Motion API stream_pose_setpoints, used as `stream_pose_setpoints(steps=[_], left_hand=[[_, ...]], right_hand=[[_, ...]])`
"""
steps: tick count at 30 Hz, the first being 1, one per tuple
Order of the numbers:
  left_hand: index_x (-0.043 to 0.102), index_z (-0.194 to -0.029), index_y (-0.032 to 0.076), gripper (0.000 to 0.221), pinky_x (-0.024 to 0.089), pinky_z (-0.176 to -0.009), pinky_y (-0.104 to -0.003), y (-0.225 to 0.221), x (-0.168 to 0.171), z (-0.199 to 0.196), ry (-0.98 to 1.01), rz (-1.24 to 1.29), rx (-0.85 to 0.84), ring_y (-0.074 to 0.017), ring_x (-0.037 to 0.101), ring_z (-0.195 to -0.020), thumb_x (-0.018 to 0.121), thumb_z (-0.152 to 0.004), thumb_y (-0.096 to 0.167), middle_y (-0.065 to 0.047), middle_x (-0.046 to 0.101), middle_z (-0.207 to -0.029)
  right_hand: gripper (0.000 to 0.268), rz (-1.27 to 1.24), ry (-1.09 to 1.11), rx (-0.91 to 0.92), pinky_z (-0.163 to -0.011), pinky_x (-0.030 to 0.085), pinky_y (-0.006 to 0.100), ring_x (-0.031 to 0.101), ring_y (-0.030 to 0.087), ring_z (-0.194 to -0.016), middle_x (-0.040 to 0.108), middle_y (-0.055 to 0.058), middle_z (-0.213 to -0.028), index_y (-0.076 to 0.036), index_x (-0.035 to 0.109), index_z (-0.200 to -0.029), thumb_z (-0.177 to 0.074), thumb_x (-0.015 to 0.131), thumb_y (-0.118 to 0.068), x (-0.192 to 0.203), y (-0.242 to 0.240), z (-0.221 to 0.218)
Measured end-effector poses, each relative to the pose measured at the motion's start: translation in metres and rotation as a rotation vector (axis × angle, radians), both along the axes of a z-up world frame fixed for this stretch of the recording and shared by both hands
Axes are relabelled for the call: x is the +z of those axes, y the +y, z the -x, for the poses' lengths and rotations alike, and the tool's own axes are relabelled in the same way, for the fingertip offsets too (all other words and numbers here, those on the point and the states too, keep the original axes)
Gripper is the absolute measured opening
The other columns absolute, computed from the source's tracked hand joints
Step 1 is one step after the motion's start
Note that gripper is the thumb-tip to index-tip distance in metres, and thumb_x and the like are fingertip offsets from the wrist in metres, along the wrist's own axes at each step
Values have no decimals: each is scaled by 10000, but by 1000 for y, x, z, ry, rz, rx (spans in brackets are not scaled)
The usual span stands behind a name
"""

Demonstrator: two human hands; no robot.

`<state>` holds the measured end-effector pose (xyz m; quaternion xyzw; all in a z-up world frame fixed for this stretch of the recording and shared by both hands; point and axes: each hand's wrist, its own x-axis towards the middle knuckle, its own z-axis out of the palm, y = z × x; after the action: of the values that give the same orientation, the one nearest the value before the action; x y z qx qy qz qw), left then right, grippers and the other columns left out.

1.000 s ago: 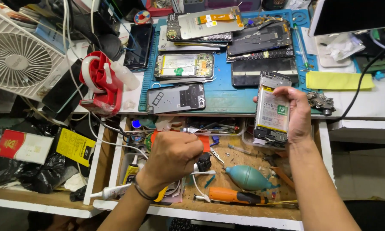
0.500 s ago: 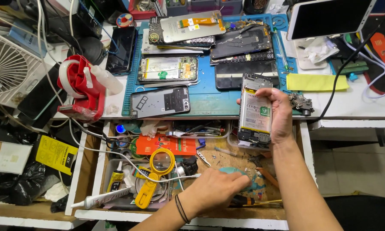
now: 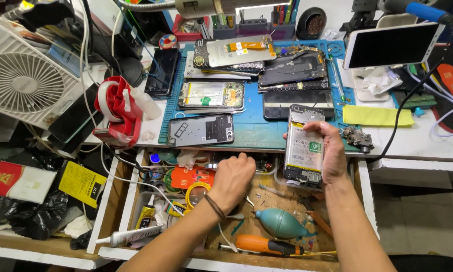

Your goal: Testing mobile phone components like the screen and battery by connecting them to a motherboard and plugging in a charger to check for functionality.

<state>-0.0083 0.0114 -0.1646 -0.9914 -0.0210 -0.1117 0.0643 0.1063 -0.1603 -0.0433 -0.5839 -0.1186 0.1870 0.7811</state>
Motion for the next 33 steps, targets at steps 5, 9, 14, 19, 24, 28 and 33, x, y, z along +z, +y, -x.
stream_pose_setpoints(steps=[5, 9, 14, 19, 24, 28, 33], left_hand=[[632, -1049, 46, 266, 534, -423, -419, 6, 116, 38, 44, 281, 52, -282, 647, -530, 579, -832, -98, -96, 611, -935], [633, -1169, 5, 198, 657, -707, -277, 25, 185, 45, -218, 800, -51, -187, 725, -768, 591, -990, 77, -115, 720, -960], [439, -1372, 85, 440, 621, -870, -446, 16, 177, 9, -604, 1243, -118, -359, 765, -966, 644, -984, 59, -194, 741, -1092], [94, -1604, 233, 777, 629, -915, -476, -2, 129, -26, -755, 1411, -257, -382, 744, -985, 591, -1038, 38, -238, 687, -1086], [251, -1442, 110, 536, 663, -851, -434, -2, 78, -31, -714, 1334, -243, -367, 757, -996, 555, -1010, 18, -206, 666, -1116], [252, -1416, 86, 511, 673, -845, -434, 3, 64, -34, -717, 1327, -208, -343, 766, -959, 546, -1006, 11, -207, 659, -1092], [159, -1571, 109, 587, 618, -745, -479, 19, 61, -27, -834, 1097, -215, -280, 656, -864, 450, -1067, 29, -182, 576, -1001]], right_hand=[[332, -26, 96, 38, -745, 607, 373, 747, 284, -844, 739, 178, -965, -150, 693, -976, -936, 515, -428, -27, -2, -14], [164, -43, 283, 219, -567, 609, 413, 771, 433, -851, 769, 348, -1034, -98, 654, -987, -853, 561, -114, -56, 10, -12], [339, -12, 125, 190, -874, 566, 348, 625, 183, -965, 578, 83, -1072, -22, 649, -1142, -813, 583, 27, -22, 30, 37], [910, -49, 59, 348, -1051, 493, 412, 503, 199, -1297, 378, 73, -1607, -222, 235, -1660, -845, 529, 57, -32, 33, 30], [1054, -73, 168, 350, -762, 648, 551, 678, 420, -1127, 471, 305, -1510, -359, -69, -1652, -880, 487, 97, -72, 33, 15], [1037, -54, 154, 360, -772, 657, 542, 676, 432, -1144, 461, 313, -1516, -352, -56, -1654, -884, 487, 81, -66, 33, 14], [975, -99, 123, 305, -851, 612, 549, 631, 399, -1196, 500, 245, -1504, -289, 43, -1672, -880, 480, 75, -55, 32, 16]])
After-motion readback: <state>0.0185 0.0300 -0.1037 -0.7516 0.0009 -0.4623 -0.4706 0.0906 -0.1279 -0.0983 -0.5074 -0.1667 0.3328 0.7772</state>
